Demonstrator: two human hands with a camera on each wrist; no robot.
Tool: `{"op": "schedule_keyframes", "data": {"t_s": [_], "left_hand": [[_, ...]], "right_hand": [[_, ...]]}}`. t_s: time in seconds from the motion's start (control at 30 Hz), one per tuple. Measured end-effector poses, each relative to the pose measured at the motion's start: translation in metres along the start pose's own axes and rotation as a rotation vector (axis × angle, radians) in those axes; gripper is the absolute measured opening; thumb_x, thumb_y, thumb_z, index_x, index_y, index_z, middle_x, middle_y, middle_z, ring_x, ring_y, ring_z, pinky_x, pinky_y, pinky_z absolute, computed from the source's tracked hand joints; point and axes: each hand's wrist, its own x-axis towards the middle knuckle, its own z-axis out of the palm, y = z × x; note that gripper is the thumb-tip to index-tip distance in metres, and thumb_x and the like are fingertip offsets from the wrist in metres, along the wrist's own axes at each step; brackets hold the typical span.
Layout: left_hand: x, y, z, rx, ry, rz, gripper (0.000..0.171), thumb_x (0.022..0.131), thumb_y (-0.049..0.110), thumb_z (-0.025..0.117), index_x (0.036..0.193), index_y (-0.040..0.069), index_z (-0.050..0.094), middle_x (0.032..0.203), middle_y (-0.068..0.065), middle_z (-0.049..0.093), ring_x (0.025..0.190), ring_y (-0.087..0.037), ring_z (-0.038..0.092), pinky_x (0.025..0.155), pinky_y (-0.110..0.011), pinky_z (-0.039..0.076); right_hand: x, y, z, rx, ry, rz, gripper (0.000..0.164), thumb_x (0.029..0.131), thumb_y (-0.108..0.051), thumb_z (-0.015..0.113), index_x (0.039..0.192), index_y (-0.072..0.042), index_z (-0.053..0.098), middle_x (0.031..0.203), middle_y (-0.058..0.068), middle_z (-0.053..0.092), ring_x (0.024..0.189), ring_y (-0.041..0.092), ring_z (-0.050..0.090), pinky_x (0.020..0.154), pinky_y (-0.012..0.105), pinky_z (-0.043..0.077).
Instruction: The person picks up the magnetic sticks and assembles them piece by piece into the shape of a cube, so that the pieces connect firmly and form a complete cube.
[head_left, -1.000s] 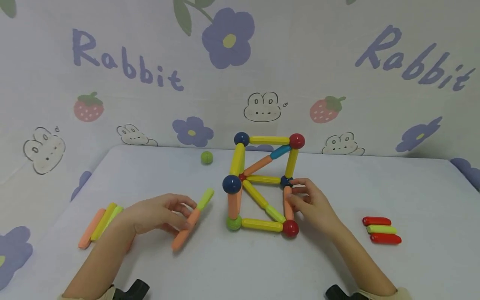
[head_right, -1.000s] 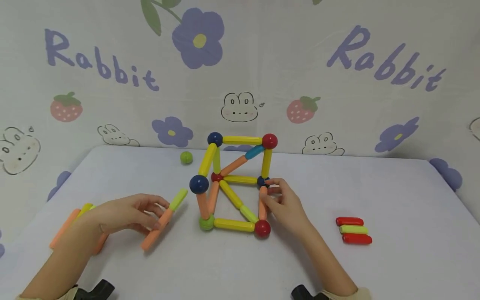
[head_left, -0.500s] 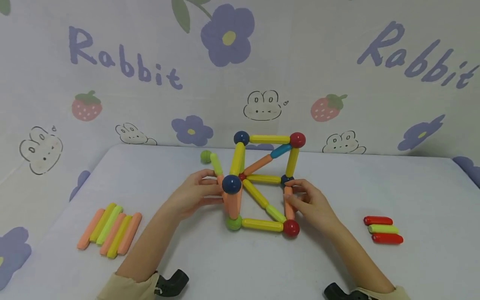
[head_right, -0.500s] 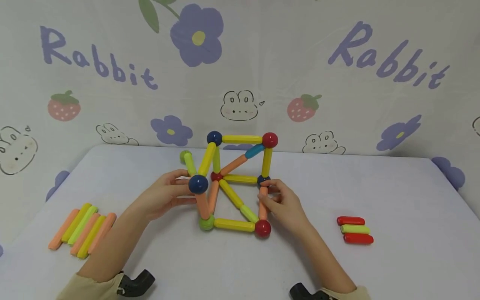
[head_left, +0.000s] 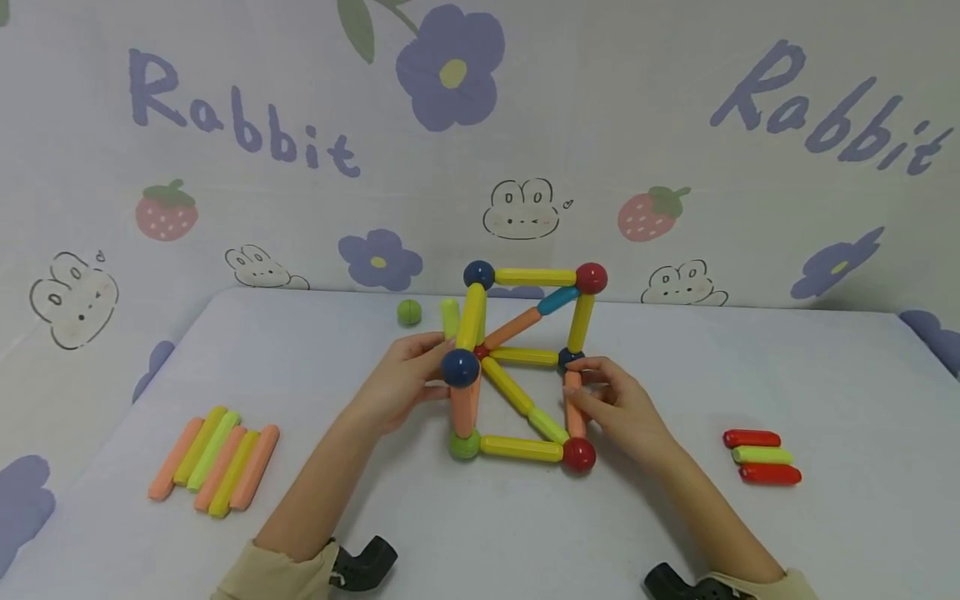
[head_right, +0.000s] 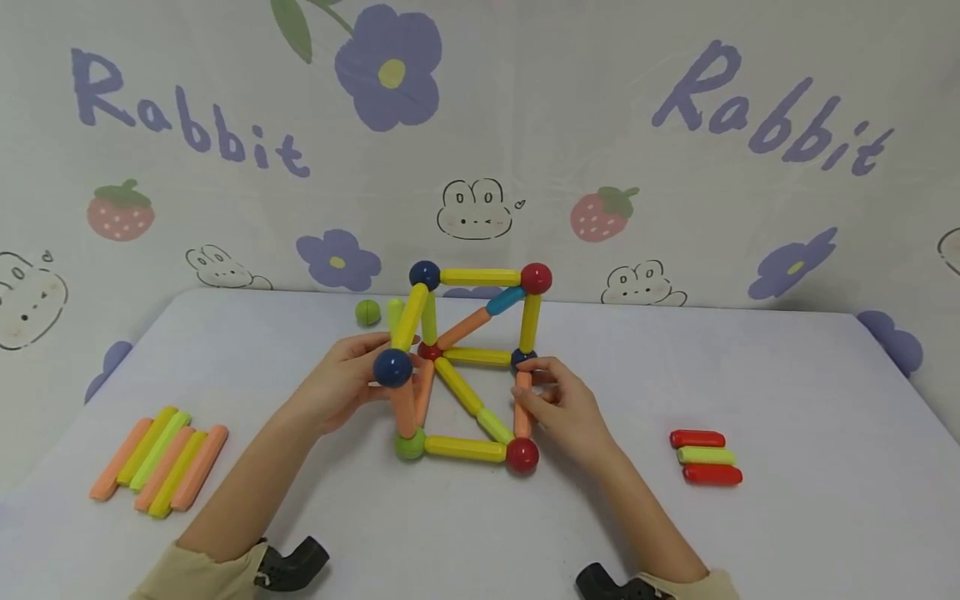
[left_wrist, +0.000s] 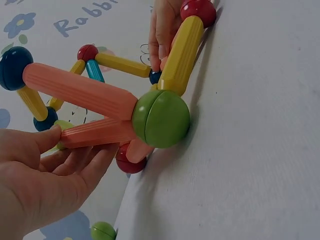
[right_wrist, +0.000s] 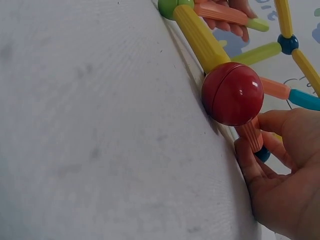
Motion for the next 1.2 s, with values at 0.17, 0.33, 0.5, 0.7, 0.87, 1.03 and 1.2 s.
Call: {"op": "schedule_keyframes", "data": {"t_s": [0.17, 0.33, 0.5, 0.7, 0.87, 1.03, 1.2], "left_hand": [[0.000, 0.003, 0.005, 0.022, -0.031, 0.053, 0.044, 0.113, 0.018, 0.046, 0.150, -0.006, 0.052, 0.138, -0.023, 0.062, 0.110, -0.021, 0.067, 0.096, -0.033, 0.061], [0.003, 0.008, 0.010, 0.037, -0.040, 0.071, 0.043, 0.113, 0.016, 0.046, 0.150, -0.007, 0.051, 0.141, -0.025, 0.061, 0.124, -0.033, 0.064, 0.106, -0.042, 0.056], [0.004, 0.015, 0.011, 0.093, -0.004, 0.104, 0.045, 0.111, 0.014, 0.049, 0.152, -0.005, 0.049, 0.143, -0.025, 0.062, 0.126, -0.037, 0.064, 0.109, -0.046, 0.055], [0.011, 0.036, 0.006, 0.255, 0.037, 0.144, 0.060, 0.107, 0.008, 0.053, 0.163, 0.010, 0.031, 0.141, -0.026, 0.061, 0.127, -0.038, 0.064, 0.107, -0.049, 0.056], [0.019, 0.054, -0.003, 0.358, -0.072, 0.200, 0.087, 0.102, -0.002, 0.054, 0.171, 0.033, 0.014, 0.161, -0.020, 0.044, 0.131, -0.039, 0.060, 0.098, -0.051, 0.060], [0.024, 0.063, -0.007, 0.430, -0.145, 0.200, 0.083, 0.099, -0.005, 0.051, 0.168, 0.033, 0.025, 0.153, -0.020, 0.050, 0.115, -0.037, 0.068, 0.093, -0.047, 0.063], [0.023, 0.065, -0.007, 0.408, -0.145, 0.174, 0.079, 0.098, -0.006, 0.051, 0.165, 0.031, 0.031, 0.133, -0.023, 0.063, 0.108, -0.034, 0.071, 0.092, -0.045, 0.063]], "right_hand": [[0.000, 0.000, -0.001, -0.001, 0.002, -0.004, 0.045, 0.105, -0.022, 0.066, 0.145, -0.006, 0.053, 0.141, 0.023, 0.057, 0.092, 0.023, 0.059, 0.067, 0.021, 0.050], [0.000, 0.000, -0.001, 0.008, 0.003, -0.005, 0.045, 0.105, -0.022, 0.066, 0.145, -0.006, 0.053, 0.140, 0.022, 0.057, 0.091, 0.023, 0.058, 0.066, 0.021, 0.050], [0.000, 0.001, -0.001, 0.016, 0.003, -0.011, 0.044, 0.105, -0.021, 0.066, 0.144, -0.006, 0.053, 0.140, 0.023, 0.057, 0.091, 0.023, 0.059, 0.066, 0.021, 0.050], [-0.001, 0.001, -0.001, 0.016, 0.004, -0.021, 0.044, 0.105, -0.022, 0.066, 0.144, -0.005, 0.054, 0.140, 0.023, 0.057, 0.091, 0.023, 0.058, 0.066, 0.020, 0.050], [0.000, 0.001, -0.001, 0.013, 0.008, -0.027, 0.044, 0.105, -0.021, 0.066, 0.144, -0.005, 0.054, 0.140, 0.022, 0.058, 0.091, 0.022, 0.059, 0.067, 0.020, 0.050], [0.000, 0.003, -0.001, 0.012, 0.012, -0.034, 0.043, 0.105, -0.020, 0.067, 0.143, -0.005, 0.054, 0.138, 0.022, 0.058, 0.089, 0.022, 0.058, 0.067, 0.020, 0.050], [0.000, 0.003, -0.001, 0.017, 0.012, -0.040, 0.043, 0.105, -0.020, 0.067, 0.143, -0.005, 0.054, 0.138, 0.022, 0.058, 0.090, 0.022, 0.058, 0.067, 0.020, 0.051]]}}
